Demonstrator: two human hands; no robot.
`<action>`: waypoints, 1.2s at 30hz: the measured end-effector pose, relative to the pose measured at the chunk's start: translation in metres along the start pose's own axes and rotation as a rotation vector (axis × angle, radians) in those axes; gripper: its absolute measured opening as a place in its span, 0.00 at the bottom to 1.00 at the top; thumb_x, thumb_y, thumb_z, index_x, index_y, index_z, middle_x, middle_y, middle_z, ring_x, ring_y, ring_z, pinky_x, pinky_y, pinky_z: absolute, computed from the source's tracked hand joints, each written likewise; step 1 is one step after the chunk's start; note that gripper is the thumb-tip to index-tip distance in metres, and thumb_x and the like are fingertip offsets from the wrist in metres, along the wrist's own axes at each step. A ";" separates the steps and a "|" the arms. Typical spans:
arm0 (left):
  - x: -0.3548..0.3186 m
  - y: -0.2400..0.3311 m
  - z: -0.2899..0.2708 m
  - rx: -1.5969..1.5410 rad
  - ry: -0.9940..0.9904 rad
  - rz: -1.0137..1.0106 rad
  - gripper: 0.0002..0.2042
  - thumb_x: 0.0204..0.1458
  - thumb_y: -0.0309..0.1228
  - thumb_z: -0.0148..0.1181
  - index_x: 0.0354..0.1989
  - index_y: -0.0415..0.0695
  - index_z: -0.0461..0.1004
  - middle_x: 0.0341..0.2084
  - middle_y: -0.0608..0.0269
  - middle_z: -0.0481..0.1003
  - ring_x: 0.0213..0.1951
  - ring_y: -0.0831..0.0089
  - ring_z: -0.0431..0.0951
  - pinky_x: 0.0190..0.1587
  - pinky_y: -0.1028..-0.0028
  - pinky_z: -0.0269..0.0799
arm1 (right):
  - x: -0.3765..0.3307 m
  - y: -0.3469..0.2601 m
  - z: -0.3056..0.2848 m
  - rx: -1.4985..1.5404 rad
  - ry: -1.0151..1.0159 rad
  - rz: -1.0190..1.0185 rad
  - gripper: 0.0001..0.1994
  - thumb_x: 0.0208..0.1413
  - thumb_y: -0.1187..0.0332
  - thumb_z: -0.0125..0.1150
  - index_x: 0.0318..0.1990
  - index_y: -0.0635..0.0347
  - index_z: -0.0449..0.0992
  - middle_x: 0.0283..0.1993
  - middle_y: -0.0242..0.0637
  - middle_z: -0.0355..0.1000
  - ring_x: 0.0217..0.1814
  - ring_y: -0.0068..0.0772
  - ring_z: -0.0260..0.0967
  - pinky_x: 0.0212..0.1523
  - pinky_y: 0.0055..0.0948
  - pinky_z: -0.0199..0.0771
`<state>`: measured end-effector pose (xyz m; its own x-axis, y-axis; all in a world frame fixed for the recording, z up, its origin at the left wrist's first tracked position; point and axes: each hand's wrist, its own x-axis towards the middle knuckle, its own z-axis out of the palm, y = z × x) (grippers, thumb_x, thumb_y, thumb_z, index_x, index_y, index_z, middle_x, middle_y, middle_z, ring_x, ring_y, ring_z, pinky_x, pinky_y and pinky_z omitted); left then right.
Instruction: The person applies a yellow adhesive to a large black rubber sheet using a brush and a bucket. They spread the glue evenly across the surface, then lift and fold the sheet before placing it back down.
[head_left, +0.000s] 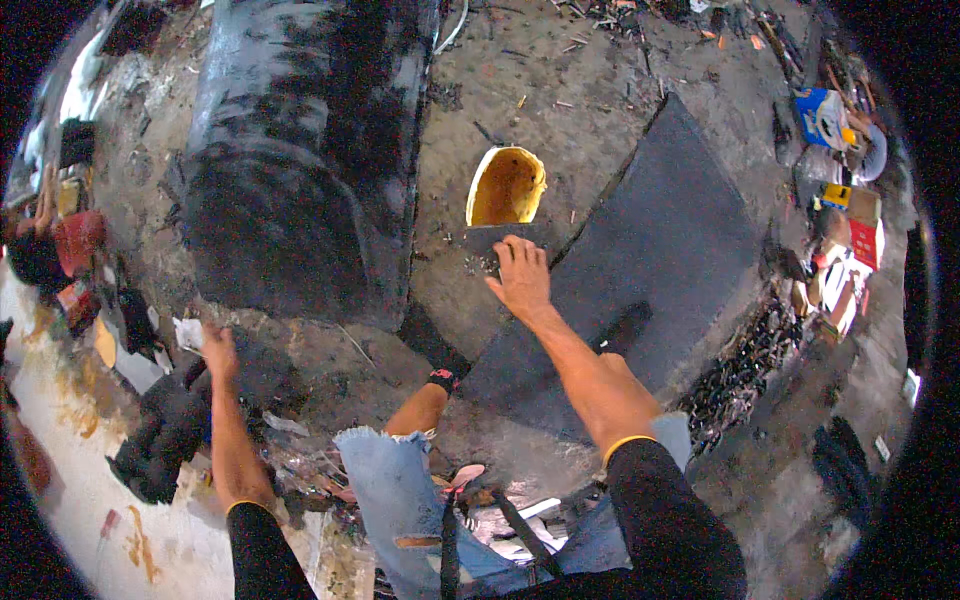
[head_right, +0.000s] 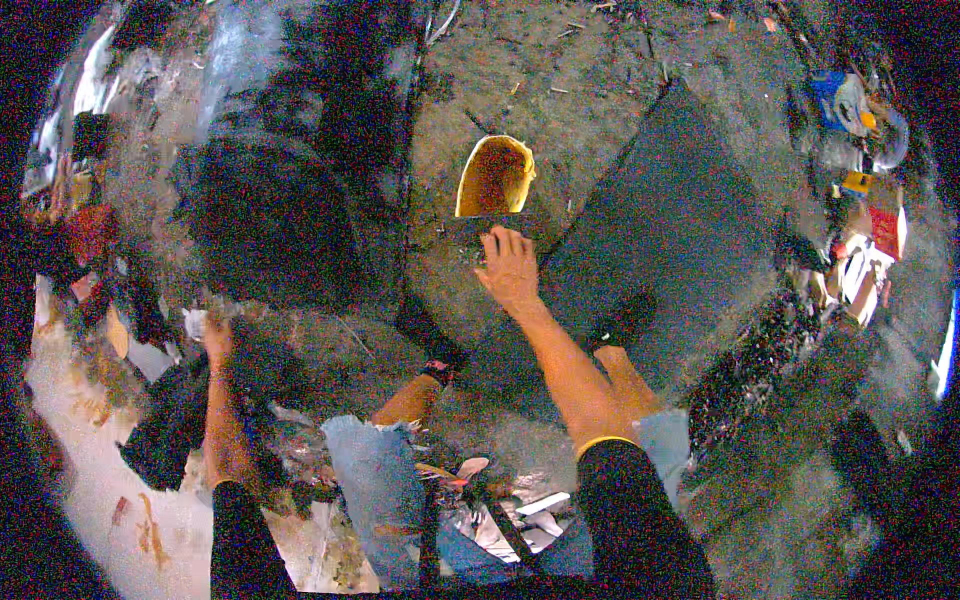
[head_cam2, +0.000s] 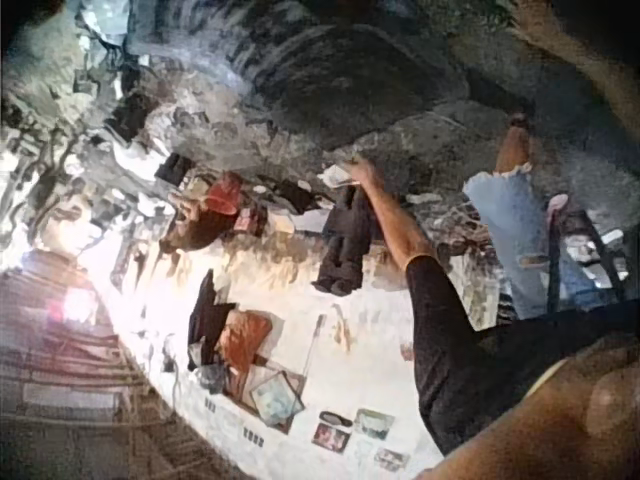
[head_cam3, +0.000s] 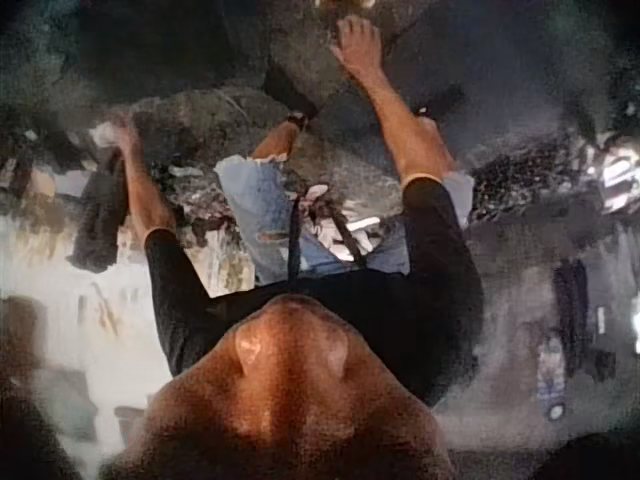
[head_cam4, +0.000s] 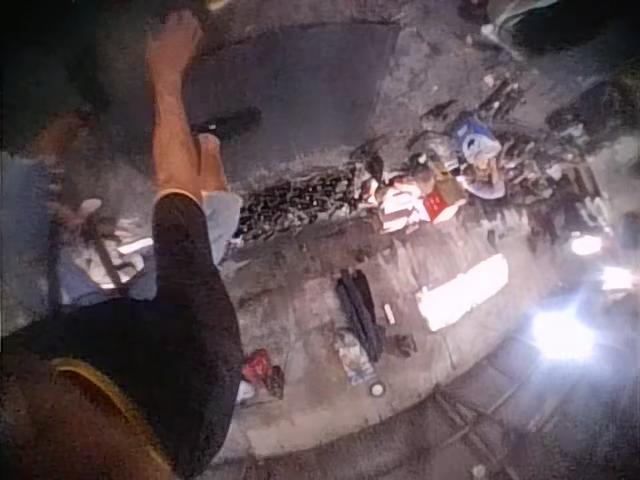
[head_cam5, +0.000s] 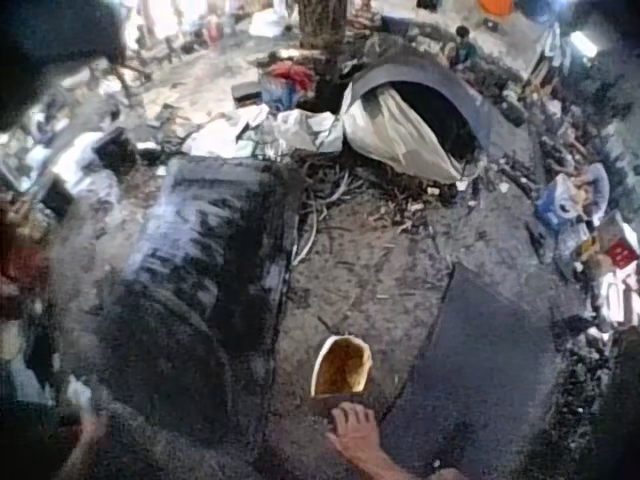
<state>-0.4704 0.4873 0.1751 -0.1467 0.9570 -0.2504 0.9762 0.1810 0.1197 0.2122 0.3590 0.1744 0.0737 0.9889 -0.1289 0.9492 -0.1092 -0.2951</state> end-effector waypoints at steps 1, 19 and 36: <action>-0.011 0.014 -0.002 -0.073 0.037 0.109 0.23 0.56 0.30 0.62 0.60 0.40 0.68 0.42 0.47 0.79 0.46 0.53 0.80 0.52 0.60 0.73 | 0.006 -0.005 0.018 -0.018 0.033 0.003 0.22 0.48 0.61 0.70 0.51 0.53 0.74 0.53 0.39 0.70 0.59 0.43 0.66 0.58 0.44 0.67; -0.215 0.486 0.130 -1.542 -0.469 -0.689 0.36 0.59 0.48 0.65 0.70 0.43 0.59 0.67 0.48 0.64 0.67 0.54 0.66 0.63 0.52 0.70 | -0.049 0.480 -0.203 0.620 0.038 0.457 0.22 0.62 0.60 0.65 0.59 0.63 0.73 0.38 0.38 0.81 0.36 0.32 0.77 0.41 0.33 0.77; -0.152 0.615 0.242 -2.022 -0.485 -0.168 0.40 0.48 0.40 0.67 0.70 0.44 0.58 0.64 0.53 0.67 0.64 0.56 0.68 0.67 0.51 0.65 | -0.219 0.779 -0.028 0.885 0.666 0.878 0.33 0.61 0.56 0.66 0.68 0.63 0.66 0.60 0.40 0.72 0.52 0.33 0.72 0.49 0.37 0.72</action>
<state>0.1907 0.3978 0.0540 0.1774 0.8464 -0.5022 -0.5920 0.4994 0.6326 0.9435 0.0605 -0.0011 0.8964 0.4018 -0.1873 0.0351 -0.4855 -0.8735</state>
